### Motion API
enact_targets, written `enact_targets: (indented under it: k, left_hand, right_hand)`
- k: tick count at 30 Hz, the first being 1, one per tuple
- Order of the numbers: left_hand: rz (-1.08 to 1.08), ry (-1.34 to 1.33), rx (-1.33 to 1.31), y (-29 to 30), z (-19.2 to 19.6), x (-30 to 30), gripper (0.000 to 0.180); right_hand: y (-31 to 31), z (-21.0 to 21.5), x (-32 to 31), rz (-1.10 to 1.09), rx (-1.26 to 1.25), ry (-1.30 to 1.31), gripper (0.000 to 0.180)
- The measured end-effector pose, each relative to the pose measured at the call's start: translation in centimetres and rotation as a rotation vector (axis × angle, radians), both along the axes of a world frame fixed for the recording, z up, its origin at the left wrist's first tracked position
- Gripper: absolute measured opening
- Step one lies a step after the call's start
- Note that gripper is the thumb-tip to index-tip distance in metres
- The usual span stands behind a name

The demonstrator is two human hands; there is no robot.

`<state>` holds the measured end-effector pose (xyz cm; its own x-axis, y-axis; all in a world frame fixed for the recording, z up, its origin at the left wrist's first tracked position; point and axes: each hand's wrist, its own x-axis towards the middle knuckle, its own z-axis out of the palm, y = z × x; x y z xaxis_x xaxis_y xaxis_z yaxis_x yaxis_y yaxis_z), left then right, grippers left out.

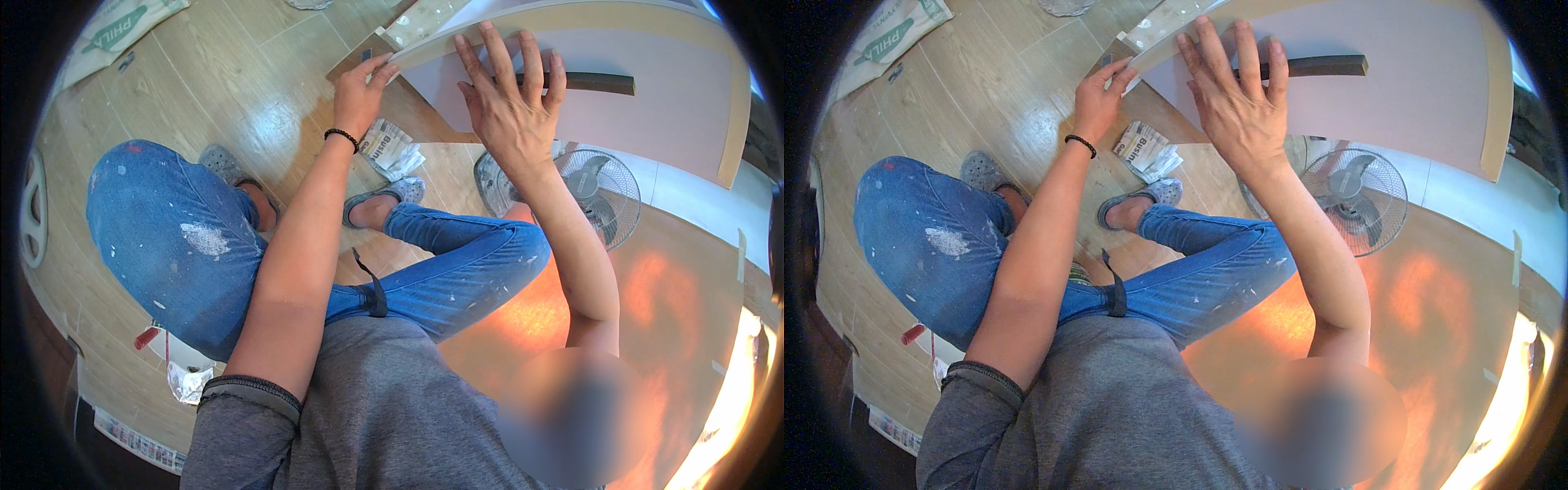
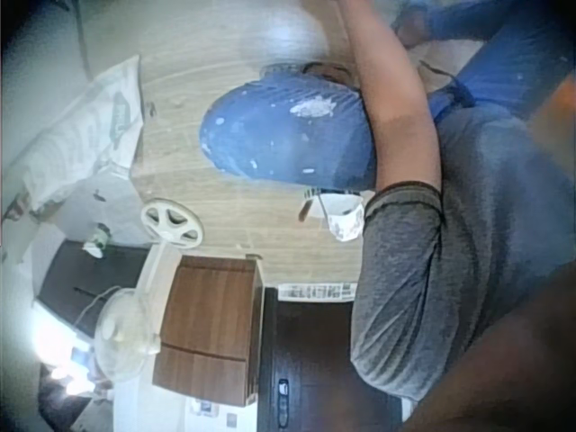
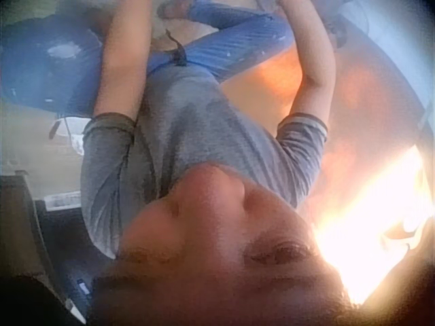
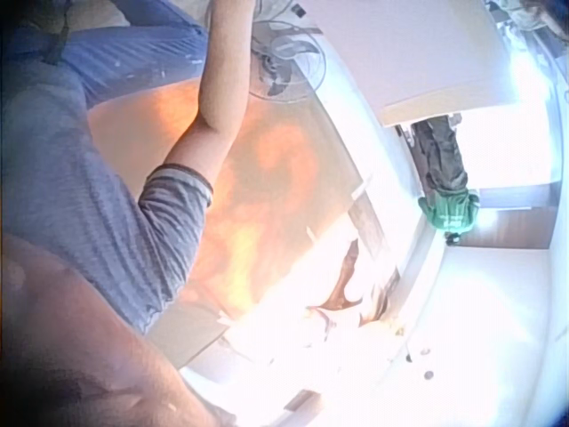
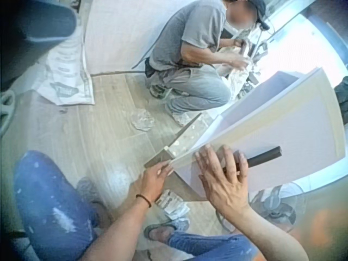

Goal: The person attaches a white drawer front to a cabinet frame and applies masking tape along the top edge. They handle the drawer front, a roll of tape, and a utility knife to cut the tape.

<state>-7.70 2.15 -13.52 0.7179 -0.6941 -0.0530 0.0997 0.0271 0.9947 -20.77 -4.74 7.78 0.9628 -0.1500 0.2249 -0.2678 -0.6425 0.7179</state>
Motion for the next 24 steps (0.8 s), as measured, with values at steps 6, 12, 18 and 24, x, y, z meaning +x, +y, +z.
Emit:
enact_targets:
  k: [6, 12, 18, 24]
  left_hand:
    - [-0.014, 0.002, -0.005, 0.0, 0.2, 0.3, 0.039]
    - [0.031, -0.011, -0.036, -0.4, -0.8, 0.2, 0.037]
    - [0.024, 0.003, -0.024, -0.5, -0.5, 0.2, 0.035]
    - [0.008, 0.078, -0.044, -0.5, -0.7, 0.3, 0.03]
  right_hand:
    - [0.3, 0.2, 0.1, -0.019, 0.016, 0.004, 0.067]
    - [0.4, 0.2, 0.2, -0.014, 0.03, 0.001, 0.071]
    - [0.6, 0.2, 0.2, -0.078, -0.042, 0.057, 0.067]
    - [0.5, -0.1, 0.2, -0.026, 0.04, -0.004, 0.072]
